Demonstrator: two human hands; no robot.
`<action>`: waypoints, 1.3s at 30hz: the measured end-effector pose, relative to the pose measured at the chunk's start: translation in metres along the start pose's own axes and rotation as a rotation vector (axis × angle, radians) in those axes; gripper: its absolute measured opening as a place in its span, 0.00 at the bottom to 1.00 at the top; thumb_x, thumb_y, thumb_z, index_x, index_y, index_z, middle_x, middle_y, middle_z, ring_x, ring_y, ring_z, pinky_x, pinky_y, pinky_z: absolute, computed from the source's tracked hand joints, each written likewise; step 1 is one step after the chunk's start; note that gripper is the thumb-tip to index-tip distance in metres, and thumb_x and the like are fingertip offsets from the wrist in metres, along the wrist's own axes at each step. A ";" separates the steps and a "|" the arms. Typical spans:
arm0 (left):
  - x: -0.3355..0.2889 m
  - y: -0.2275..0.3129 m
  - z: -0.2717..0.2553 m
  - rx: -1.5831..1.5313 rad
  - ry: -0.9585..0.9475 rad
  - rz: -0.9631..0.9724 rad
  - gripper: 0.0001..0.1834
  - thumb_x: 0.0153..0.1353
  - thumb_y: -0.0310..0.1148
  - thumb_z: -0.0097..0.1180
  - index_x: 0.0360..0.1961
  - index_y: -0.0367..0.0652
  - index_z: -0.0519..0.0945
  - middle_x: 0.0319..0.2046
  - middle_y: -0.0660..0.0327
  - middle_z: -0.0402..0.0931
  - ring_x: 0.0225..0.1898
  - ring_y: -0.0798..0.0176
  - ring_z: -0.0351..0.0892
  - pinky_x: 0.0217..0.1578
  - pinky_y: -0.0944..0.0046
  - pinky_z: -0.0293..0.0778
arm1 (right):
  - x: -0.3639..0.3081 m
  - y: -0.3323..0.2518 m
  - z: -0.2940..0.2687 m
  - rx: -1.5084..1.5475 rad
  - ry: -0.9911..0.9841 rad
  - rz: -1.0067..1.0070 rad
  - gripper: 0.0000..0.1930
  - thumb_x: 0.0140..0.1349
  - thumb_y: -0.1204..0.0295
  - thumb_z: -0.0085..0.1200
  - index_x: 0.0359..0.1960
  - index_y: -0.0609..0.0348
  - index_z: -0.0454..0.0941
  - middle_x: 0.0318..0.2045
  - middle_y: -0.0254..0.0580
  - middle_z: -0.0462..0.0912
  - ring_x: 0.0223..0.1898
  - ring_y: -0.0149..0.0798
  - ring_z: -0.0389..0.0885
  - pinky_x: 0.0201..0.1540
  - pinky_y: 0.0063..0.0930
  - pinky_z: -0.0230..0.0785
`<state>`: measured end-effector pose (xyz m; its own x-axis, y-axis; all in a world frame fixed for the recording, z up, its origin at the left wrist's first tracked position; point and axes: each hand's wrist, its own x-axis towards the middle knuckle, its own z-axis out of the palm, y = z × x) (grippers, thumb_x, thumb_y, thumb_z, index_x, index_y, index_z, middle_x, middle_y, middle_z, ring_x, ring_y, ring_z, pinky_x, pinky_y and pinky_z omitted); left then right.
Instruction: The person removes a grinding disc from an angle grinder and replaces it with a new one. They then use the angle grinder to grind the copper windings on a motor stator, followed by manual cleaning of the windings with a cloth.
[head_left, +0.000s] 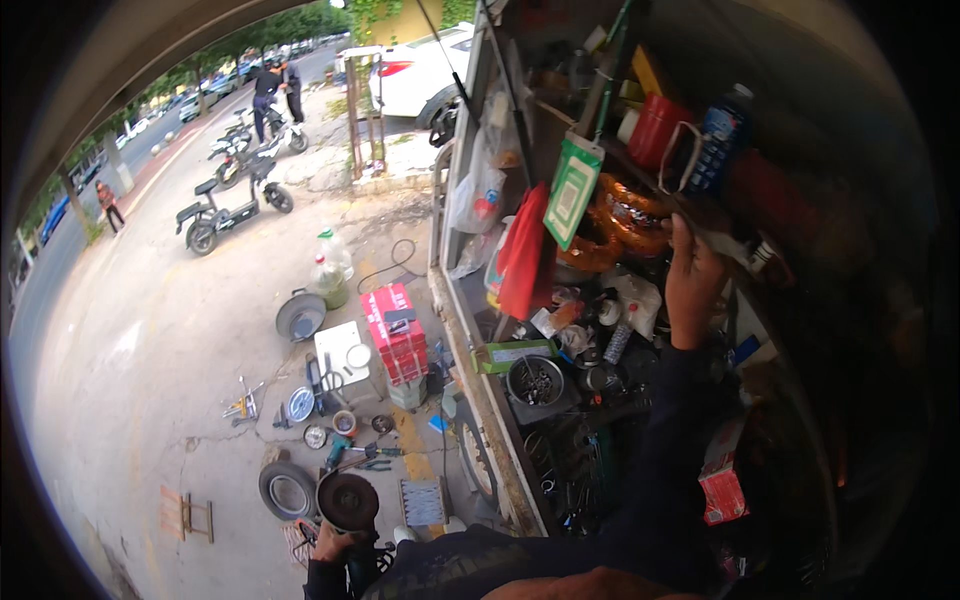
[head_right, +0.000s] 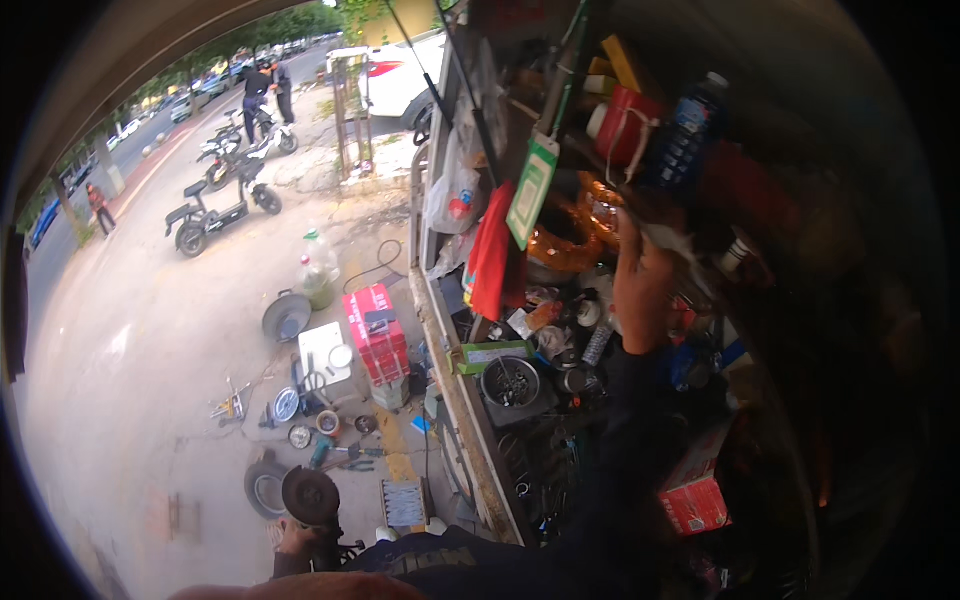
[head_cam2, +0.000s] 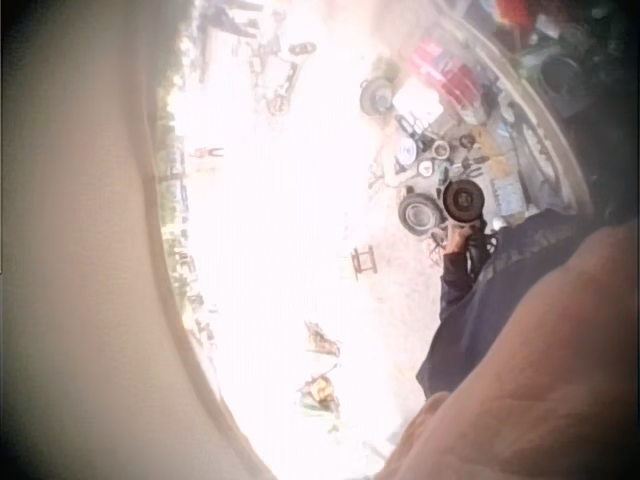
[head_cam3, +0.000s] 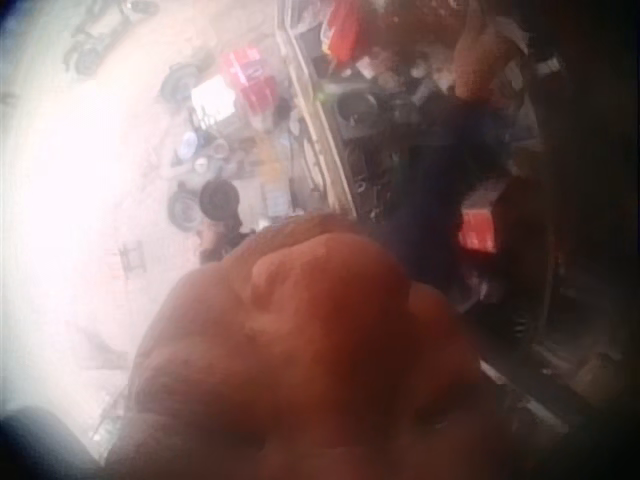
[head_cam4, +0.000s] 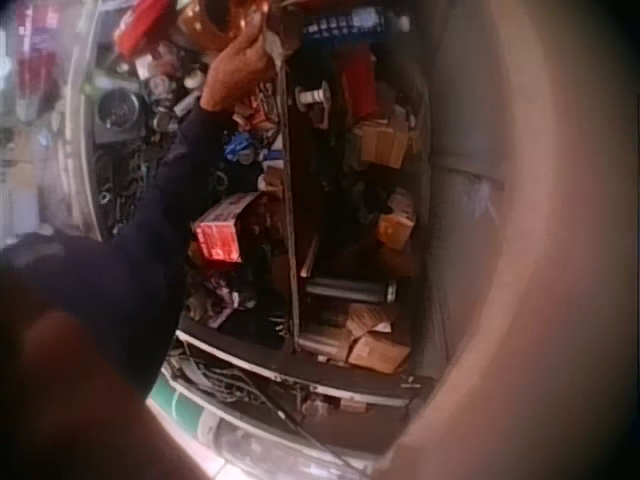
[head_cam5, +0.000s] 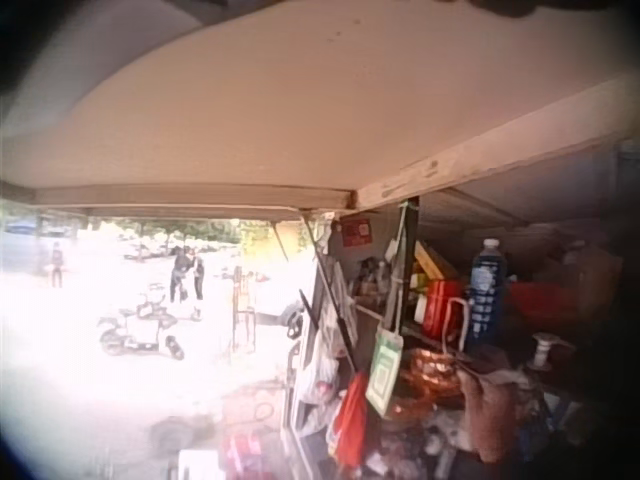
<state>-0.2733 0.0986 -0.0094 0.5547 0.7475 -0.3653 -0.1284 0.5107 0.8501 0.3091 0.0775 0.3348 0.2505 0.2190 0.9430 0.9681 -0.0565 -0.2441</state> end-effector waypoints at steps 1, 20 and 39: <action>0.003 0.011 0.006 0.093 -0.018 0.009 0.28 0.46 0.26 0.73 0.52 0.34 0.81 0.40 0.58 0.85 0.41 0.61 0.87 0.45 0.58 0.84 | -0.004 0.005 0.003 0.012 -0.016 0.062 0.18 0.79 0.60 0.53 0.43 0.62 0.90 0.32 0.42 0.91 0.31 0.33 0.88 0.31 0.31 0.74; -0.025 0.044 -0.066 0.280 0.013 0.171 0.53 0.39 0.30 0.80 0.70 0.39 0.69 0.60 0.58 0.77 0.63 0.59 0.76 0.66 0.56 0.70 | -0.091 -0.148 0.040 1.364 -0.161 1.031 0.17 0.77 0.60 0.50 0.51 0.64 0.80 0.36 0.42 0.85 0.30 0.32 0.81 0.33 0.20 0.72; 0.026 0.127 -0.022 -0.413 -0.530 0.532 0.73 0.38 0.42 0.86 0.81 0.46 0.50 0.79 0.45 0.51 0.79 0.48 0.53 0.76 0.48 0.54 | -0.244 -0.349 0.121 1.769 -0.658 1.656 0.17 0.80 0.60 0.47 0.56 0.60 0.79 0.48 0.47 0.88 0.46 0.41 0.89 0.46 0.32 0.84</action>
<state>-0.2931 0.1915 0.0809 0.6336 0.6870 0.3559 -0.7126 0.3389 0.6143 -0.0902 0.1615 0.1627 0.0761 0.9852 -0.1537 -0.8427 -0.0189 -0.5381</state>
